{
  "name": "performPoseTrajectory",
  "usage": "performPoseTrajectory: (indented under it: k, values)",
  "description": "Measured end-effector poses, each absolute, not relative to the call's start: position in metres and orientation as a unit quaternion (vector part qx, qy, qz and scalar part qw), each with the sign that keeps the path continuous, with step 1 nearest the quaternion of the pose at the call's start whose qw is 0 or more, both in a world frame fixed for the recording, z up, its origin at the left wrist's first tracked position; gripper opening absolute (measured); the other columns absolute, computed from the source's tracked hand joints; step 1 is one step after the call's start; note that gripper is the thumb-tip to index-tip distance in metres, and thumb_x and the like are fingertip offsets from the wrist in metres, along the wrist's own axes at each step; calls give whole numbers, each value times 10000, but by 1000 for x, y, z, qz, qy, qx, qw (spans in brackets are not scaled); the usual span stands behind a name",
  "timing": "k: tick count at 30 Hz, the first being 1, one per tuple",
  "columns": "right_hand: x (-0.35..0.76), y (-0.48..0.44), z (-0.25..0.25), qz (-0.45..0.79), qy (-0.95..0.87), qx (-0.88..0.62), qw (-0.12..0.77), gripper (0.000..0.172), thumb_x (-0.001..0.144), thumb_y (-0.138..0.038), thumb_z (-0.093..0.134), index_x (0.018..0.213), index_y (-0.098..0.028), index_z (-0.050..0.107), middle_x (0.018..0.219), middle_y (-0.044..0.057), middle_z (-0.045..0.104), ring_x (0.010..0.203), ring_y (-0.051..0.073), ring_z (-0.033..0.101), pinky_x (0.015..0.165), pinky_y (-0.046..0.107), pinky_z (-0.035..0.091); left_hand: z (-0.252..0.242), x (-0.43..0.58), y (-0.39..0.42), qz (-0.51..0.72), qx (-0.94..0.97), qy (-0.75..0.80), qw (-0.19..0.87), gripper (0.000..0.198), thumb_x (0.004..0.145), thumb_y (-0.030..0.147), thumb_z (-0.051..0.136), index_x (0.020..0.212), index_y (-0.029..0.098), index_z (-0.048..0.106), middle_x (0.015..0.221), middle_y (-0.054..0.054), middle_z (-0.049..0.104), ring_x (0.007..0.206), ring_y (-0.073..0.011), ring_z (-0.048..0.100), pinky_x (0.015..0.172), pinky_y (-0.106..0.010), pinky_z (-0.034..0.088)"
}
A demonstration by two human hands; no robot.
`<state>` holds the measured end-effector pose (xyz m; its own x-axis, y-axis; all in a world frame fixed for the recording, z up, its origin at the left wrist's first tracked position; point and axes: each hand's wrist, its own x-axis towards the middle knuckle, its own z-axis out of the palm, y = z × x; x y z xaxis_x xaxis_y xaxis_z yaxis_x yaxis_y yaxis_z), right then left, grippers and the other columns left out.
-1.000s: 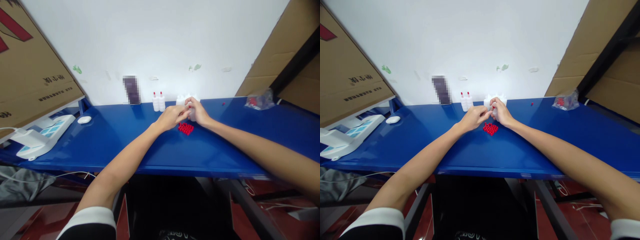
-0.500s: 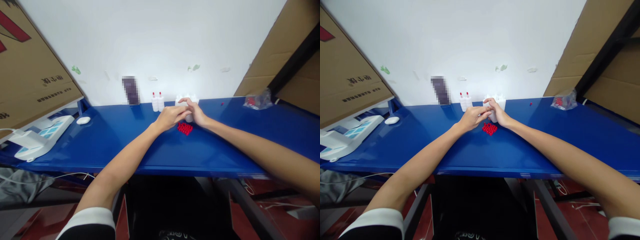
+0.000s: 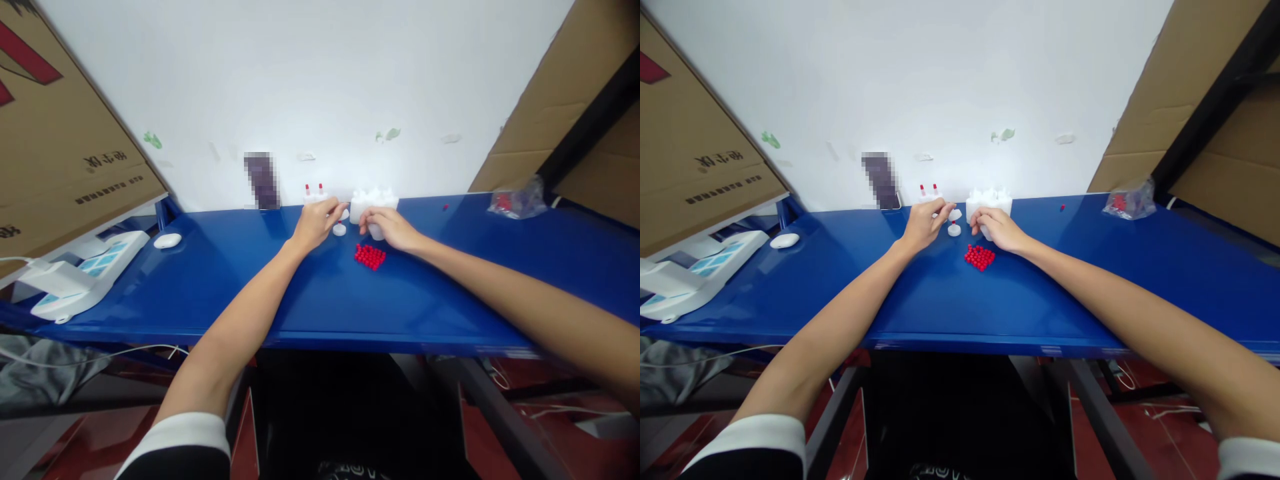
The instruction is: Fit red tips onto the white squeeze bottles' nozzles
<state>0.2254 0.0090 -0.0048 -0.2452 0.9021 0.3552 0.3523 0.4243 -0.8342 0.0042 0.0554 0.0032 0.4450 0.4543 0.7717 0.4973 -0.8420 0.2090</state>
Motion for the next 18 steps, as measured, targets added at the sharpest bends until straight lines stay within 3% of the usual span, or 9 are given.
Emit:
performPoseTrajectory:
  k: [6, 12, 15, 18]
  values:
    - [227, 10, -6, 264, -755, -463, 382, 231, 824, -287, 523, 765, -208, 733, 960, 91, 776, 942, 264, 680, 934, 403, 492, -1, 5, 56, -395, -871, -289, 27, 496, 1085, 475, 444, 691, 189, 541, 628, 0, 578, 573, -116, 479, 609, -281, 324]
    - [231, 9, -11, 262, -756, -476, 364, 129, 789, -272, 571, 901, -217, 606, 923, 80, 737, 850, 249, 649, 840, 405, 503, -1, 6, 53, -365, -876, -313, 36, 471, 1067, 453, 499, 684, 190, 576, 621, -13, 586, 571, -137, 486, 599, -298, 263]
    - [233, 9, -12, 232, -769, -461, 377, 198, 831, -369, 627, 950, -213, 598, 1011, 95, 750, 902, 256, 652, 864, 407, 492, 0, 7, 52, -380, -865, -325, 31, 473, 1062, 458, 507, 681, 190, 587, 618, -14, 590, 564, -136, 485, 597, -300, 251]
    - [233, 8, -12, 194, -784, -481, 342, 296, 867, -485, 611, 890, -196, 675, 903, 83, 739, 803, 236, 620, 774, 374, 465, 0, 7, 51, -390, -861, -324, 30, 480, 1057, 465, 511, 671, 191, 588, 605, -11, 585, 554, -133, 478, 591, -299, 244]
